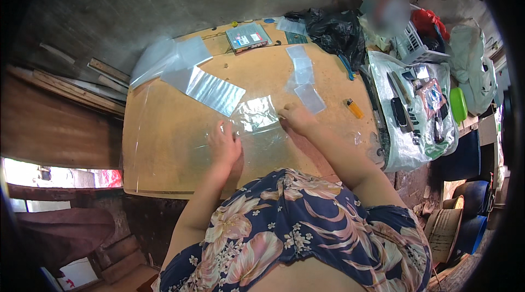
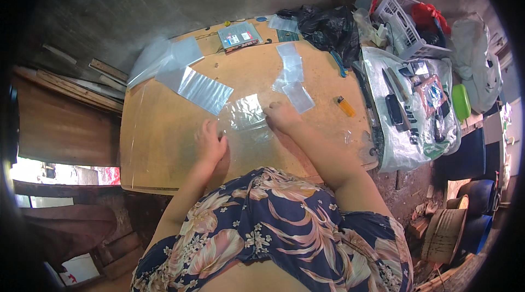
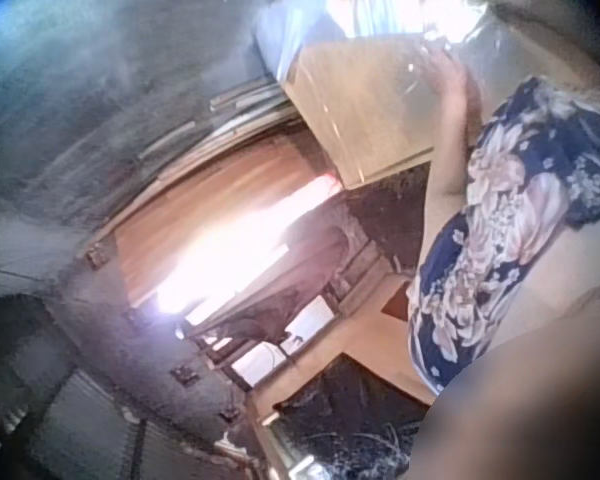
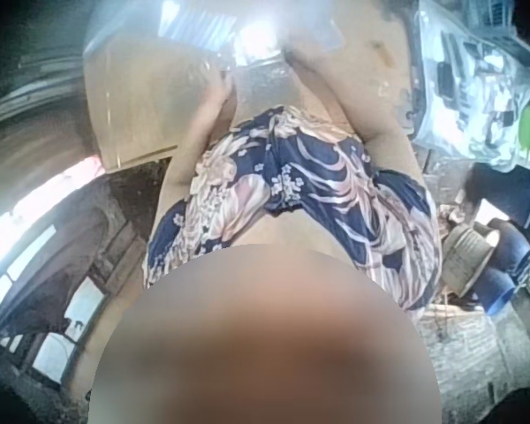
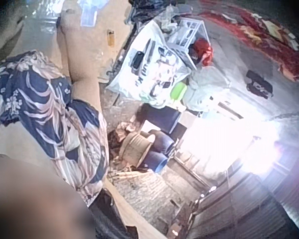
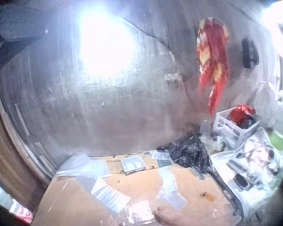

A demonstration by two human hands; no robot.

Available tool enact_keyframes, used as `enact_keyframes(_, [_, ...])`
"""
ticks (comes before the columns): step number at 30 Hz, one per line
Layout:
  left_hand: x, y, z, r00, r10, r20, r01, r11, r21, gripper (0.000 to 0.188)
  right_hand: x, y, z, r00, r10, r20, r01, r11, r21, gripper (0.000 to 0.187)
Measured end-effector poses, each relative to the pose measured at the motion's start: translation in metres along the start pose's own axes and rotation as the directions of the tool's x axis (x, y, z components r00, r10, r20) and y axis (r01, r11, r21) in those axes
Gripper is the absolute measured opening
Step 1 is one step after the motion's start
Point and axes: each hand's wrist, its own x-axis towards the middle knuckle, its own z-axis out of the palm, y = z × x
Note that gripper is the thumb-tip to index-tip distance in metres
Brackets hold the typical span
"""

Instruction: The person repeatedly assembles small clear plastic pouches on a wooden table. They pick up a pouch, open it, and press the edges together to seal it, then repeat the process with additional pouches.

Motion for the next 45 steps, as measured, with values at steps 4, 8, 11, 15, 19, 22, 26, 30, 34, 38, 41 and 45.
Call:
enact_keyframes(4, [-0.002, 0.032, 0.015, 0.931, 0.275, 0.241, -0.172, 0.910, -0.376, 0.033, -0.024, -0.017, 0.002, 0.978, 0.053, -0.201, -0.058, 0.998, -0.020, 0.022])
enact_keyframes(8, [0.003, 0.053, 0.034, 0.889, 0.320, 0.327, -0.205, 0.918, -0.340, 0.039, -0.071, -0.037, 0.014, 0.990, 0.102, -0.093, -0.108, 0.993, -0.056, 0.033])
enact_keyframes(11, [0.016, 0.054, 0.046, 0.883, 0.292, 0.368, -0.183, 0.936, -0.302, 0.049, -0.078, -0.031, 0.017, 0.991, 0.105, -0.089, -0.114, 0.987, -0.109, 0.040])
enact_keyframes(15, [0.020, 0.051, 0.052, 0.872, 0.282, 0.400, -0.171, 0.941, -0.291, 0.054, -0.073, -0.025, 0.014, 0.991, 0.117, -0.059, -0.123, 0.987, -0.103, 0.044])
enact_keyframes(19, [0.018, 0.048, 0.056, 0.908, 0.264, 0.325, -0.141, 0.924, -0.356, 0.052, -0.067, -0.027, 0.012, 0.988, 0.148, -0.037, -0.150, 0.987, -0.058, 0.044])
enact_keyframes(22, [0.018, 0.045, 0.057, 0.903, 0.287, 0.320, -0.165, 0.919, -0.358, 0.048, -0.065, -0.028, 0.014, 0.987, 0.153, -0.045, -0.156, 0.985, -0.070, 0.043])
enact_keyframes(26, [0.018, 0.045, 0.057, 0.898, 0.287, 0.332, -0.163, 0.920, -0.355, 0.046, -0.065, -0.025, 0.015, 0.990, 0.116, -0.086, -0.122, 0.990, -0.075, 0.041])
enact_keyframes(30, [0.018, 0.046, 0.053, 0.897, 0.276, 0.345, -0.153, 0.926, -0.344, 0.047, -0.067, -0.025, 0.014, 0.990, 0.097, -0.102, -0.104, 0.993, -0.064, 0.040])
enact_keyframes(34, [0.017, 0.048, 0.051, 0.894, 0.253, 0.369, -0.149, 0.946, -0.288, 0.046, -0.067, -0.026, 0.013, 0.989, 0.114, -0.097, -0.119, 0.992, -0.046, 0.040])
enact_keyframes(38, [0.016, 0.049, 0.052, 0.893, 0.240, 0.381, -0.129, 0.947, -0.295, 0.047, -0.078, -0.022, 0.011, 0.969, 0.159, -0.189, -0.156, 0.987, 0.028, 0.035])
enact_keyframes(41, [0.015, 0.049, 0.054, 0.891, 0.243, 0.383, -0.132, 0.947, -0.294, 0.047, -0.111, -0.008, 0.003, 0.887, 0.359, -0.291, -0.330, 0.933, 0.147, 0.028])
enact_keyframes(45, [0.016, 0.049, 0.057, 0.886, 0.254, 0.388, -0.147, 0.947, -0.284, 0.046, -0.189, 0.029, -0.022, 0.634, 0.499, -0.591, -0.589, 0.806, 0.050, 0.024])
